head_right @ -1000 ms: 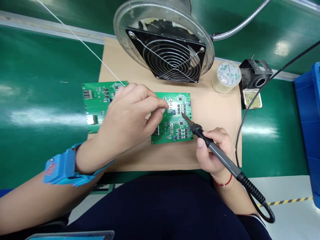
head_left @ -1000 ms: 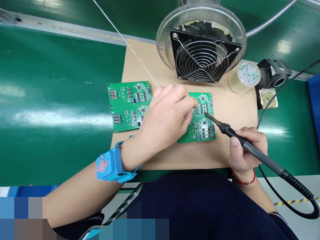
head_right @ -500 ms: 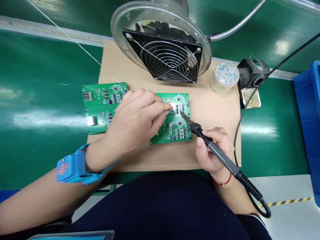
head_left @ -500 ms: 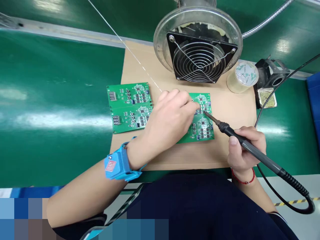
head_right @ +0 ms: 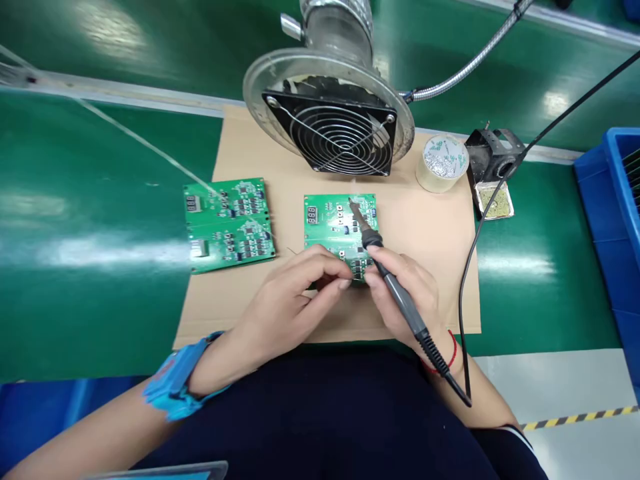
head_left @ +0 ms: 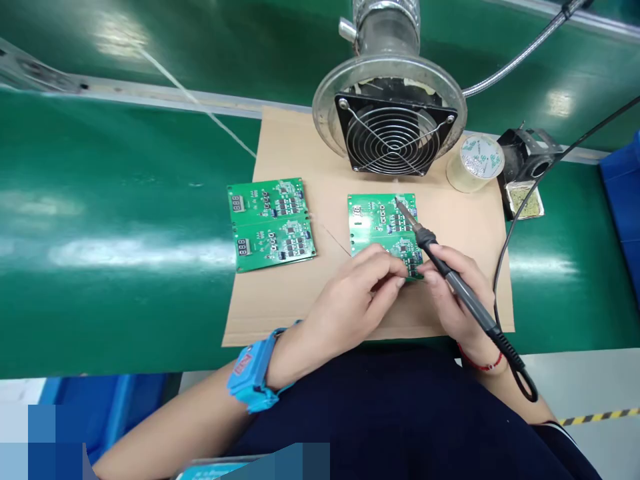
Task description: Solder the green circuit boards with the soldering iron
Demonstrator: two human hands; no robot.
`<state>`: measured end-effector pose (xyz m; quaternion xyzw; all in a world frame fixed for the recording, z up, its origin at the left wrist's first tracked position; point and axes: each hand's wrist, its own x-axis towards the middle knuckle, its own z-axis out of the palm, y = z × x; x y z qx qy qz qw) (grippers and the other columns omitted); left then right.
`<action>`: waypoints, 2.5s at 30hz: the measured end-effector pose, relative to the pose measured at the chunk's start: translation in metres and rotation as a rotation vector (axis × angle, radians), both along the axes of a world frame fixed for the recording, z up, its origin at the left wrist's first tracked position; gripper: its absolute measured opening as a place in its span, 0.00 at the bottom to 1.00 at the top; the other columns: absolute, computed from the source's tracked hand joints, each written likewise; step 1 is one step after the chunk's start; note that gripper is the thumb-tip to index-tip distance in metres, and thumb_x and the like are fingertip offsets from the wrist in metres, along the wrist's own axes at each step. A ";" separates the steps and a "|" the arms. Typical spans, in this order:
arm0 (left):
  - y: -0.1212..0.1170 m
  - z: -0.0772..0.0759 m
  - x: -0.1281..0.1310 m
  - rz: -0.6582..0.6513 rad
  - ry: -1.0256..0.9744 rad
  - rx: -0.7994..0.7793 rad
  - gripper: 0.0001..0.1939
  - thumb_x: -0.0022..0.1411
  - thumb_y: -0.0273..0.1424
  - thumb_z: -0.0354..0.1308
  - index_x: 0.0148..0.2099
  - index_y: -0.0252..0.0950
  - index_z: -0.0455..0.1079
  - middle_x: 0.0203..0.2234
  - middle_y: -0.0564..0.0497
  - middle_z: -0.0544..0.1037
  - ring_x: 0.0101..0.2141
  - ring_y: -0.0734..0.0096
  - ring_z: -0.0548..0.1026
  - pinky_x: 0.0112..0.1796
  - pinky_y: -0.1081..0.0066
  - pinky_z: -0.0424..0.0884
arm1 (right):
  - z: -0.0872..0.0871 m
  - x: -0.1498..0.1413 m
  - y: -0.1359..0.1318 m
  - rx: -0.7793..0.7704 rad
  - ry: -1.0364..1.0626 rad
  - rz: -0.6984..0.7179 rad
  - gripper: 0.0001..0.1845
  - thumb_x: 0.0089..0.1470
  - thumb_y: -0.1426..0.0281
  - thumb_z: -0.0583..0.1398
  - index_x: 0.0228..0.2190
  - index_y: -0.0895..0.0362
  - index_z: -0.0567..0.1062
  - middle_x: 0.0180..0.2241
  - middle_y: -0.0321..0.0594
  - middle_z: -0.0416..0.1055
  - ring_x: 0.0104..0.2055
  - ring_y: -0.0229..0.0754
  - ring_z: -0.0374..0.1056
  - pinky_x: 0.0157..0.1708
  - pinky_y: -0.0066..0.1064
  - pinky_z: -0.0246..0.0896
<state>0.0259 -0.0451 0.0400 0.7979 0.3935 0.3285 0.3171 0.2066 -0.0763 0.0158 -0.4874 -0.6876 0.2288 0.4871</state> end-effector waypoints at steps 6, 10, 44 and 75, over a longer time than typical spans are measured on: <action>0.000 -0.002 0.007 -0.022 -0.007 0.062 0.08 0.65 0.19 0.52 0.36 0.35 0.66 0.28 0.54 0.71 0.31 0.75 0.71 0.31 0.75 0.69 | 0.005 -0.009 -0.001 -0.046 0.053 0.041 0.21 0.59 0.75 0.59 0.53 0.50 0.69 0.34 0.35 0.73 0.35 0.37 0.73 0.37 0.32 0.75; 0.009 0.005 -0.007 0.010 0.189 0.347 0.06 0.67 0.22 0.51 0.38 0.36 0.67 0.30 0.50 0.74 0.33 0.69 0.73 0.33 0.69 0.70 | 0.003 -0.010 -0.001 -0.102 0.125 -0.083 0.18 0.59 0.74 0.59 0.50 0.51 0.71 0.39 0.37 0.74 0.35 0.36 0.73 0.35 0.29 0.74; 0.005 0.004 -0.046 0.265 0.334 0.214 0.12 0.66 0.24 0.46 0.38 0.44 0.69 0.30 0.48 0.70 0.35 0.59 0.70 0.36 0.57 0.65 | 0.005 0.018 -0.036 0.219 -0.102 -0.173 0.09 0.57 0.70 0.58 0.40 0.55 0.75 0.26 0.37 0.72 0.24 0.40 0.65 0.22 0.34 0.61; 0.004 0.002 -0.034 0.133 0.331 0.368 0.09 0.65 0.22 0.50 0.39 0.41 0.67 0.29 0.49 0.72 0.31 0.62 0.70 0.30 0.60 0.63 | 0.014 0.019 -0.039 0.188 -0.102 -0.147 0.07 0.56 0.71 0.58 0.38 0.54 0.74 0.23 0.36 0.69 0.22 0.40 0.65 0.19 0.34 0.60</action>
